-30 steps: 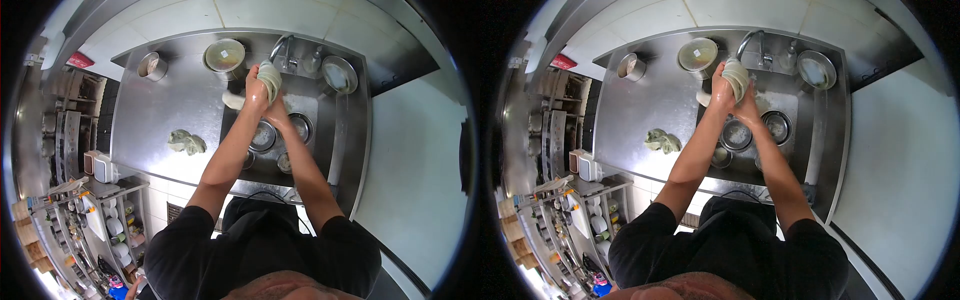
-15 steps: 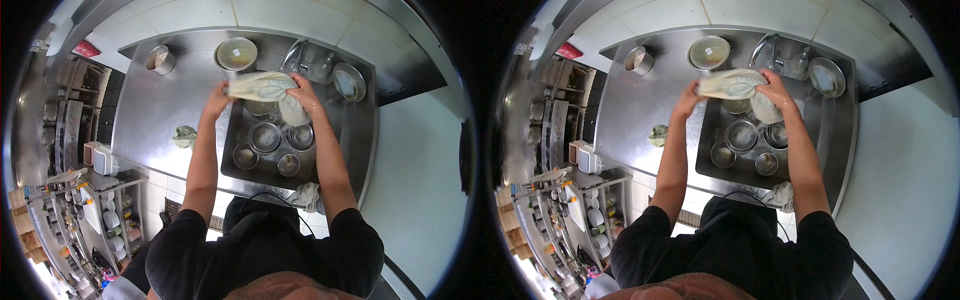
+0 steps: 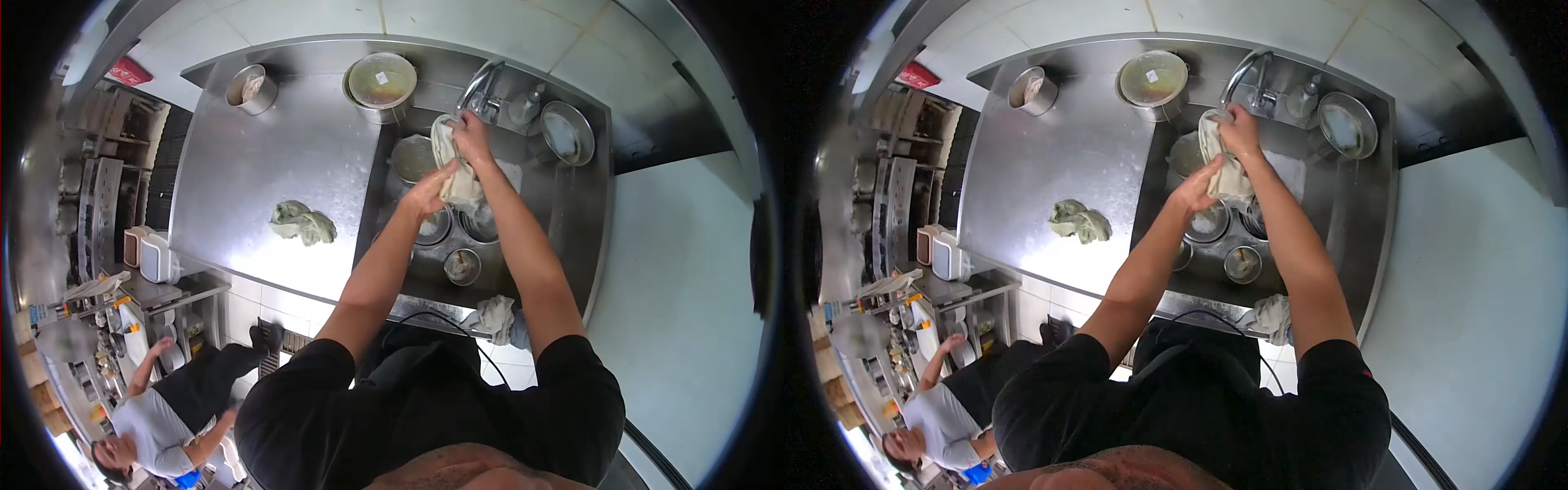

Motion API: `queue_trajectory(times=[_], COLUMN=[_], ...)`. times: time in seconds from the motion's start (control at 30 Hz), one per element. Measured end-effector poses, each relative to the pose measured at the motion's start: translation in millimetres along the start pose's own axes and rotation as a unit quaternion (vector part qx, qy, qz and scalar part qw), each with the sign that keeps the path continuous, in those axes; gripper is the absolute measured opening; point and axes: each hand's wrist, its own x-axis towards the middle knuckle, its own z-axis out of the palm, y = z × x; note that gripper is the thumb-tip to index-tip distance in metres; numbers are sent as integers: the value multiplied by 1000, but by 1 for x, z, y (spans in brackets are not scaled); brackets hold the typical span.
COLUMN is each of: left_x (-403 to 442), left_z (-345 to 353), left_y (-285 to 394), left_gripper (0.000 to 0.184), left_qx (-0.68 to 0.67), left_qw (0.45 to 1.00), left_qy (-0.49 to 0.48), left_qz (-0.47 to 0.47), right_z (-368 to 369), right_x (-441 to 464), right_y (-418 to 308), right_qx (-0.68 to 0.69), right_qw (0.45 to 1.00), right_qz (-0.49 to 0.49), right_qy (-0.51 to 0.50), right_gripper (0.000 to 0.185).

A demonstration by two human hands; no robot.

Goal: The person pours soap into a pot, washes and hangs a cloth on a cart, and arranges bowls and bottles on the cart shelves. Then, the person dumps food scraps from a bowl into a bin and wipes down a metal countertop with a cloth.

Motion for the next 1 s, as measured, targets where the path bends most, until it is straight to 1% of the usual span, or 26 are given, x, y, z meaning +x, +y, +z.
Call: queue_trajectory(times=[0.03,0.07,0.17,0.2,0.23,0.27,0.3,0.33,0.37,0.4,0.43,0.47,0.5,0.53,0.57,0.6,0.63,0.7,0.73,0.8,0.83,0.87,0.93,0.97,1.0], left_x=[9,4,1,7,10,7,4,1,-5,-17,-23,-13,-8,-6,-4,0,2,-7,-15,-16,-16,-26,-7,-5,-3], left_z=[-3,18,15,4,-5,-4,-3,-4,13,43,61,64,66,68,68,60,48,58,62,51,45,54,24,26,28], left_y=[-7,-8,-1,3,0,1,4,5,10,13,14,9,4,-1,-9,-20,-27,-26,-26,-20,-15,-2,5,13,21], left_gripper=[52,46,31,19,17,16,14,23,27,31,35,46,43,41,40,46,47,50,48,47,46,38,34,32,31], left_qx=[-45,-22,27,27,13,0,-11,-73,-106,-141,-177,-226,-225,-223,-221,-296,-296,-297,-302,-289,-281,-226,-81,-7,65], left_qw=[999,999,1000,999,1000,1000,1000,997,992,985,976,953,954,955,957,941,941,940,940,929,920,952,992,999,998], left_qy=[4,25,16,-5,0,6,11,-11,-43,-73,-102,-187,-184,-179,-172,-154,-156,-162,-147,-229,-271,-202,-96,-41,15], left_qz=[-12,31,2,-37,-24,-11,3,30,46,60,75,70,72,74,75,48,49,49,58,5,-21,-41,-30,-24,-12], right_z=[9,16,18,8,-8,-22,-38,-57,-68,-54,-40,-26,-13,-1,6,12,12,12,11,-3,-6,-12,-18,-20,-18], right_x=[1,4,20,24,28,29,29,31,36,34,16,-3,-26,-41,-50,-55,-54,-50,-41,-20,-15,-19,-5,1,4], right_y=[7,18,45,44,43,44,52,62,68,100,104,89,61,33,11,-3,-3,0,15,24,27,-8,-7,-6,-7], right_qx=[-77,-91,-94,41,175,304,305,305,303,226,276,400,513,594,660,710,751,820,783,658,584,540,434,378,352], right_qw=[996,994,995,989,951,881,880,879,879,925,916,873,811,751,689,634,582,470,534,688,756,806,856,875,895], right_qz=[-28,-29,42,103,161,212,234,253,270,269,261,233,203,172,153,135,137,141,126,140,145,177,198,208,205], right_qy=[41,61,2,-100,-199,-292,-279,-265,-250,-148,-126,-152,-195,-232,-258,-274,-281,-294,-295,-272,-258,-163,-201,-219,-183], right_gripper=[43,51,47,47,47,47,49,51,53,71,74,77,80,83,87,90,89,85,68,55,48,36,33,32,27])
